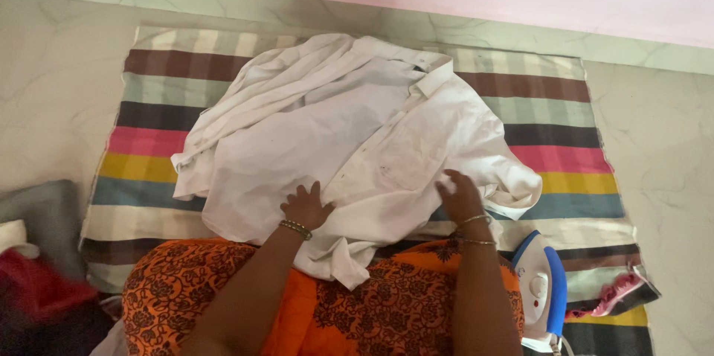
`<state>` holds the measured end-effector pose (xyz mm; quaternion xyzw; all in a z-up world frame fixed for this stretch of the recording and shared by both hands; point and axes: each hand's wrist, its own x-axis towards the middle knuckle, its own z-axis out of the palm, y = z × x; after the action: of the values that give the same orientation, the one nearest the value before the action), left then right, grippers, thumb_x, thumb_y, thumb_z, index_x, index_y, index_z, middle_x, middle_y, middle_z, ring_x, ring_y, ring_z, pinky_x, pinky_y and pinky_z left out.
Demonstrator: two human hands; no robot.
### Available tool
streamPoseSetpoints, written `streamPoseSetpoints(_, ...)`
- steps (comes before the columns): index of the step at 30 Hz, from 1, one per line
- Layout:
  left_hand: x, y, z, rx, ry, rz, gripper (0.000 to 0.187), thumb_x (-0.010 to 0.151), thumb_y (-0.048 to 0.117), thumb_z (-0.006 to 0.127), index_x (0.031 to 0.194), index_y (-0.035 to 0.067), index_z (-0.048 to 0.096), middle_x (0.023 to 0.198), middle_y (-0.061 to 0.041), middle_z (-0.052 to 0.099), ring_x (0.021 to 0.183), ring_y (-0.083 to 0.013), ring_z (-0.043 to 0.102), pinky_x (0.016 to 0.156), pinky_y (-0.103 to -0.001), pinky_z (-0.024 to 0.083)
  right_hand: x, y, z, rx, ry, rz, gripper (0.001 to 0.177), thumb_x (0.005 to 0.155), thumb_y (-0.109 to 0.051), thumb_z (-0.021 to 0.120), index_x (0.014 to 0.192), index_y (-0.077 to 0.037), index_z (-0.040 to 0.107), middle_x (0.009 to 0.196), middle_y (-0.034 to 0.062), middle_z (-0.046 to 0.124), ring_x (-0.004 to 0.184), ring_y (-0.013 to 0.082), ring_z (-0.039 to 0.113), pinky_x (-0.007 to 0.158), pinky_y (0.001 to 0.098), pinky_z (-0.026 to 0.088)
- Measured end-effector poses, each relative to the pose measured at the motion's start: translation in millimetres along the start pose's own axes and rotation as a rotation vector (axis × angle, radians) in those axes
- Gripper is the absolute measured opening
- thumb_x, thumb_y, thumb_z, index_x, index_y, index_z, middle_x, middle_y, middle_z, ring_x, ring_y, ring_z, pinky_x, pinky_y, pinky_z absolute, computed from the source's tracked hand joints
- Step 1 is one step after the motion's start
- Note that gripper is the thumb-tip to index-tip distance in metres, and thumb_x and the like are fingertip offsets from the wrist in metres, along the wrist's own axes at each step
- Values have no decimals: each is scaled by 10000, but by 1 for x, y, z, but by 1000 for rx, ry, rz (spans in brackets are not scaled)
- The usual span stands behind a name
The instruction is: The person buttons a white shirt, then irons the front and one sleeve on a striped mat using a handheld iron. The shirt remains on the mat throughout the clip.
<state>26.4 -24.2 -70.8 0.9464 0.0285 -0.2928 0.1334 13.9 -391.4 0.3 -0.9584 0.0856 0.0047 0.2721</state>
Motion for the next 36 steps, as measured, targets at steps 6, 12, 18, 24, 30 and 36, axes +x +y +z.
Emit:
streamPoseSetpoints(6, 5, 15, 18, -27, 126, 107, 758, 893, 599, 640, 1464, 145, 435, 1361, -163, 535, 1201, -396, 581, 917, -581, 500, 32, 129, -6, -39, 92, 357, 762, 797, -531, 804, 1388, -86, 623, 1313, 250, 673, 1202, 398, 659, 1033, 477, 522)
streamPoseSetpoints(12, 38, 2, 39, -177, 123, 78, 728, 865, 520, 740, 1332, 33, 468, 1202, -228, 614, 1055, -415, 658, 864, -521, 560, 45, 145, 0, -158, -125, 577, 1132, 623, -633, 912, 1511, -91, 468, 1417, 275, 582, 1288, 422, 588, 1097, 468, 466)
streamPoseSetpoints(18, 67, -12, 51, -222, 119, 162, 402, 848, 367, 740, 1090, 60, 644, 1055, -200, 730, 1031, -386, 688, 891, -491, 551, 48, 129, 20, -186, -189, 560, 1135, 612, -487, 969, 1529, -133, 401, 1466, 241, 520, 1335, 406, 520, 1106, 454, 438)
streamPoseSetpoints(24, 64, -11, 21, -399, 331, 116, 268, 912, 275, 679, 1066, 59, 648, 1007, -210, 731, 998, -408, 683, 858, -505, 542, 53, 128, 22, -179, -193, 661, 563, 807, -266, 731, 1362, -214, 648, 1371, 203, 665, 1245, 366, 656, 1080, 429, 517)
streamPoseSetpoints(30, 42, -7, -19, -508, 541, -2, 196, 946, 226, 663, 1045, 58, 648, 1037, -178, 698, 1006, -392, 654, 849, -501, 523, 43, 147, -3, -115, 203, 596, 349, 866, -209, 608, 1184, -139, 736, 1197, 232, 705, 1149, 420, 647, 1000, 489, 505)
streamPoseSetpoints(36, 9, 29, -33, -377, 777, 352, 391, 831, 163, 740, 1174, 33, 604, 1156, -207, 621, 1079, -384, 582, 935, -489, 477, 29, 158, -31, -80, 647, 431, 238, 913, -96, 557, 1053, -87, 749, 1058, 258, 727, 1018, 446, 684, 932, 521, 543)
